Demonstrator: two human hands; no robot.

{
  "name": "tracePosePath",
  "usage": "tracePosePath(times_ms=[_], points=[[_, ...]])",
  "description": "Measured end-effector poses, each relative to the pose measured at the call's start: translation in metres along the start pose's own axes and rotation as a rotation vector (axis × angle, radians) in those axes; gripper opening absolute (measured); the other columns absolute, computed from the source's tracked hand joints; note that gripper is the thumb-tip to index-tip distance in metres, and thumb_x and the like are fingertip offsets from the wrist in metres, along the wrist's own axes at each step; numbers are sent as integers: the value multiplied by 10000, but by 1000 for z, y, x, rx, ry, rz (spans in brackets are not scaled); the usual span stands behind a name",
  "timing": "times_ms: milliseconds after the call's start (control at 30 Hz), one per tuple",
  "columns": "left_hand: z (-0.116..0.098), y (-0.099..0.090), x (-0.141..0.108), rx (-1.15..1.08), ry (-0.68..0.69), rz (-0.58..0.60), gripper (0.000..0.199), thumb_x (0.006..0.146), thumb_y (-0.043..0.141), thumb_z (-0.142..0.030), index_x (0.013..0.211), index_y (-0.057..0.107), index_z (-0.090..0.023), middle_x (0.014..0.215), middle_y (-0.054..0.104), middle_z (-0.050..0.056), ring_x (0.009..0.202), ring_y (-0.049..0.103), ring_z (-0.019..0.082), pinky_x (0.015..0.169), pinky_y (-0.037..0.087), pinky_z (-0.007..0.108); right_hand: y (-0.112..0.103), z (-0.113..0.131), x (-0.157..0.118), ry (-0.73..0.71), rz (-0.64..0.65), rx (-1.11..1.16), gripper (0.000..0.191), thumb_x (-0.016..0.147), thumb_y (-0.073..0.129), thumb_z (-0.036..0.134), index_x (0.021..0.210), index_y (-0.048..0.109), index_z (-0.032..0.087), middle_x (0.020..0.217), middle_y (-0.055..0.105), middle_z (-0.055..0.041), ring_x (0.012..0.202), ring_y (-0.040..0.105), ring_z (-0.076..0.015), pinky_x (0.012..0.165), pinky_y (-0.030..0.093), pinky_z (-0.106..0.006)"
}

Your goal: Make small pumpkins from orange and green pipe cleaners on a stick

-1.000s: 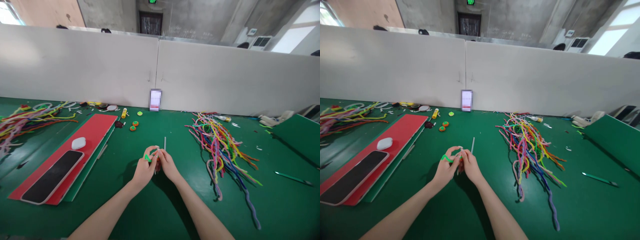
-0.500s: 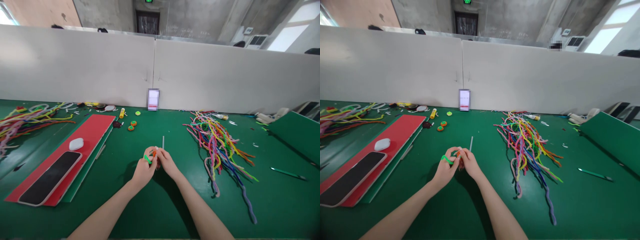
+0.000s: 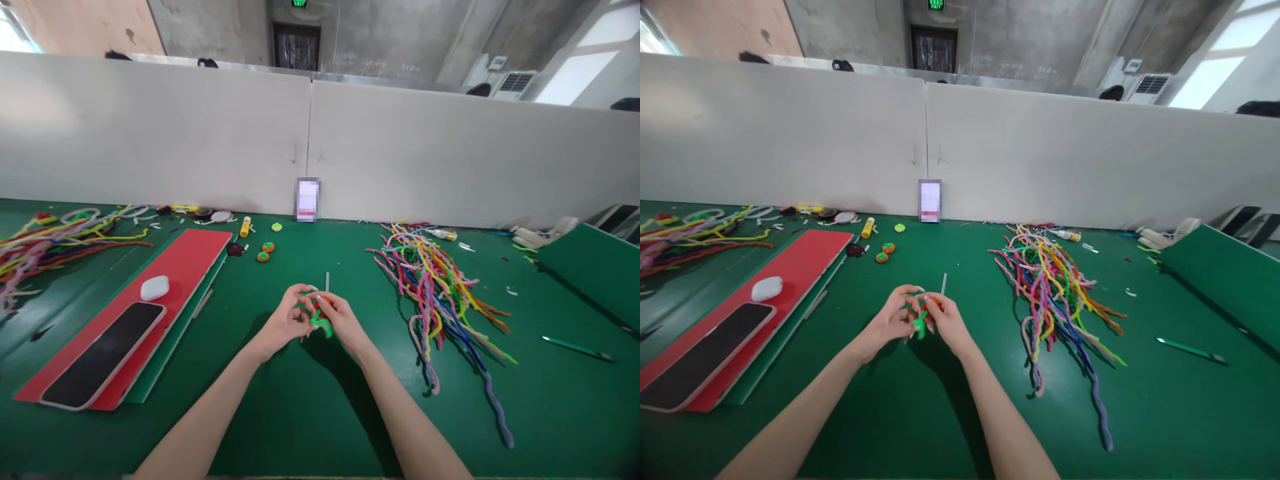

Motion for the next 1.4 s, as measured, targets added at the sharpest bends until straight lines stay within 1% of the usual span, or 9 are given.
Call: tracePosePath(times_ms=[67, 167, 267, 400, 733, 833, 1000, 1233, 1400], points=[[-1, -2, 1, -36, -34, 28, 470, 650, 636, -190, 1038, 375, -237, 876, 491, -13, 622, 513, 72, 524, 428, 196, 1, 2, -1, 7, 13, 18, 324, 761, 532, 435, 915, 543, 150, 540, 467, 48, 380, 367, -52, 371, 290, -196], [5, -18, 3, 0, -78, -114, 203, 752, 534, -312, 867, 417, -191, 724, 482, -35, 536, 480, 59, 514, 403, 199, 8, 0, -4, 38, 56, 41, 347, 793, 475, 459, 1003, 478, 183, 533, 481, 48, 380, 392, -70, 363, 285, -194], [19, -21, 5, 64, -127, -192, 305, 800, 407, -460, 692, 396, -176, 508, 335, -75, 425, 379, 55, 442, 344, 186, 15, -2, -7, 54, 74, 47, 353, 811, 436, 473, 1039, 442, 205, 468, 369, 87, 334, 272, -54, 329, 194, -180], [39, -5, 5, 60, -203, -145, 361, 755, 433, -528, 654, 358, -190, 471, 279, -90, 363, 274, 46, 354, 257, 175, 24, -1, -10, 38, 130, 10, 348, 818, 449, 455, 1083, 447, 230, 520, 306, 83, 377, 204, -45, 354, 169, -178], [42, -17, 7, 176, -76, -305, 347, 797, 399, -509, 664, 368, -190, 451, 310, -83, 343, 278, 43, 352, 232, 185, 13, -3, -11, 7, -61, -87, 419, 839, 311, 539, 1097, 448, 239, 516, 315, 57, 375, 271, -80, 365, 236, -211], [53, -13, 7, 142, -112, -280, 362, 797, 383, -529, 683, 386, -186, 462, 306, -78, 355, 278, 50, 357, 224, 195, 14, 0, -13, -15, -38, -192, 409, 853, 311, 510, 1139, 444, 251, 531, 342, 44, 387, 290, -90, 374, 251, -220], [39, -8, 7, 357, 77, -251, 358, 827, 363, -477, 636, 386, -176, 529, 344, -52, 470, 308, 69, 454, 275, 211, 9, 10, -15, -94, -79, -361, 433, 866, 294, 495, 1160, 466, 228, 555, 418, 24, 416, 359, -95, 402, 288, -219], [17, -17, -3, 461, 118, -402, 352, 857, 306, -459, 654, 387, -183, 551, 336, -47, 489, 321, 83, 482, 266, 222, 7, -2, -15, -20, -146, -230, 403, 860, 238, 543, 845, 458, 206, 402, 340, 81, 289, 290, -71, 310, 213, -194], [6, -20, -8, 506, 155, -458, 337, 864, 311, -437, 638, 350, -190, 548, 319, -50, 488, 324, 84, 491, 263, 221, 12, 3, -17, -95, -134, -324, 417, 862, 262, 529, 626, 377, 205, 450, 339, 49, 386, 322, -87, 388, 265, -224]])
Point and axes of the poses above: each hand's wrist, its own x-axis towards the middle knuckle, its own y-axis out of the palm, z = x × y, the point moved 9 cm from there along x, towards the middle knuckle
